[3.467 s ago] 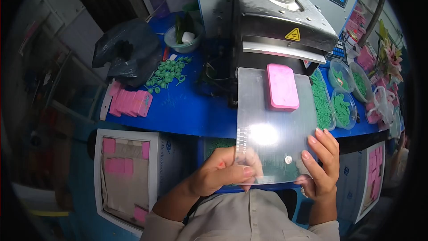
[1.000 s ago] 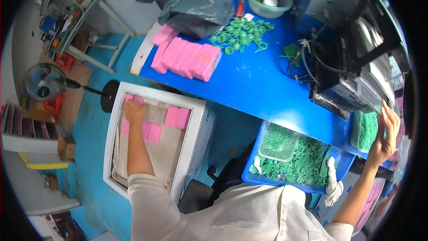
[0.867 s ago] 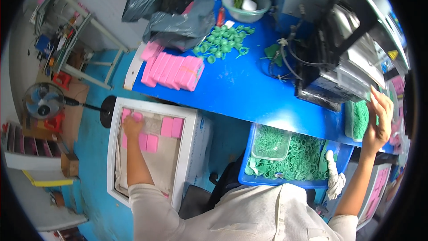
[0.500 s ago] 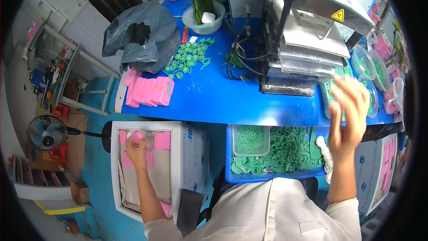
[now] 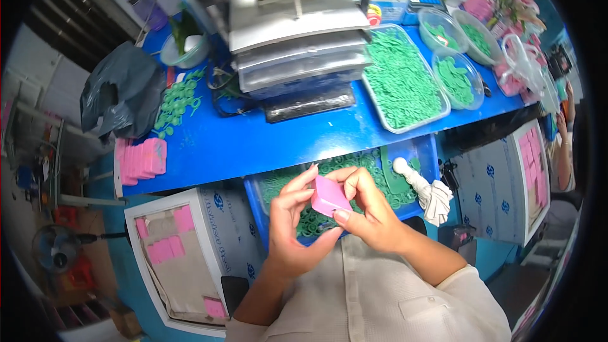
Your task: Assembling and placing decorative green elements onto pink soap bars using a pressing machine and manual placement.
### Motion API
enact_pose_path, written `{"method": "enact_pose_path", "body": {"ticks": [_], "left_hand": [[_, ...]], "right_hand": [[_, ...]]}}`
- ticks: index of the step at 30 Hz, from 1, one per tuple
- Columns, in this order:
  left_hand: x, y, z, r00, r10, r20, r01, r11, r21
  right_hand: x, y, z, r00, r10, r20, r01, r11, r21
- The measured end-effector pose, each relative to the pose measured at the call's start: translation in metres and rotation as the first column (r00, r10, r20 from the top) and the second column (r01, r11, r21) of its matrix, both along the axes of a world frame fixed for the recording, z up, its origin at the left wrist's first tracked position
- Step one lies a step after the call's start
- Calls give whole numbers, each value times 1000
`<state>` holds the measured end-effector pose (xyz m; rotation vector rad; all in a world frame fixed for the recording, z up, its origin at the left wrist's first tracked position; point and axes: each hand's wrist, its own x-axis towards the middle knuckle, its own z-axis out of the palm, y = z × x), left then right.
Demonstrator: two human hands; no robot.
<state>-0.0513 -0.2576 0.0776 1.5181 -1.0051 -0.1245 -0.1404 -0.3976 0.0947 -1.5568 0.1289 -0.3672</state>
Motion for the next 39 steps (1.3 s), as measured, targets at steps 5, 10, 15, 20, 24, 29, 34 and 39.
{"method": "enact_pose_path", "body": {"ticks": [5, 10, 15, 20, 24, 29, 34, 39], "left_hand": [[-8, -15, 4, 775, -341, -531, 246, 938, -243], [-18, -24, 6, 789, -299, -537, 250, 954, -164], [-22, -34, 12, 730, -358, -582, 252, 933, -258], [-16, -29, 16, 728, -411, -549, 277, 909, -313], [-1, -26, 29, 914, -401, 54, 358, 863, 355], [0, -31, 39, 967, -249, -54, 236, 793, 562], [3, -24, 18, 987, -137, 85, 72, 846, 528], [0, -15, 10, 996, -82, -36, 88, 833, 546]], "right_hand": [[-19, -19, 1, 998, 17, 53, -6, 980, -201], [-23, -34, 4, 999, 30, 20, -25, 980, -199], [-22, -40, 2, 997, -21, 72, 35, 980, -196], [-20, -46, 10, 999, -43, -3, 43, 999, -19], [-18, -48, 13, 997, -68, 34, 76, 939, -335], [-21, -36, 0, 990, -130, -60, 141, 966, 217], [-36, -44, 2, 934, 142, -328, -58, 966, 252], [-31, -37, 4, 994, 38, -103, -90, 820, -565]]}}
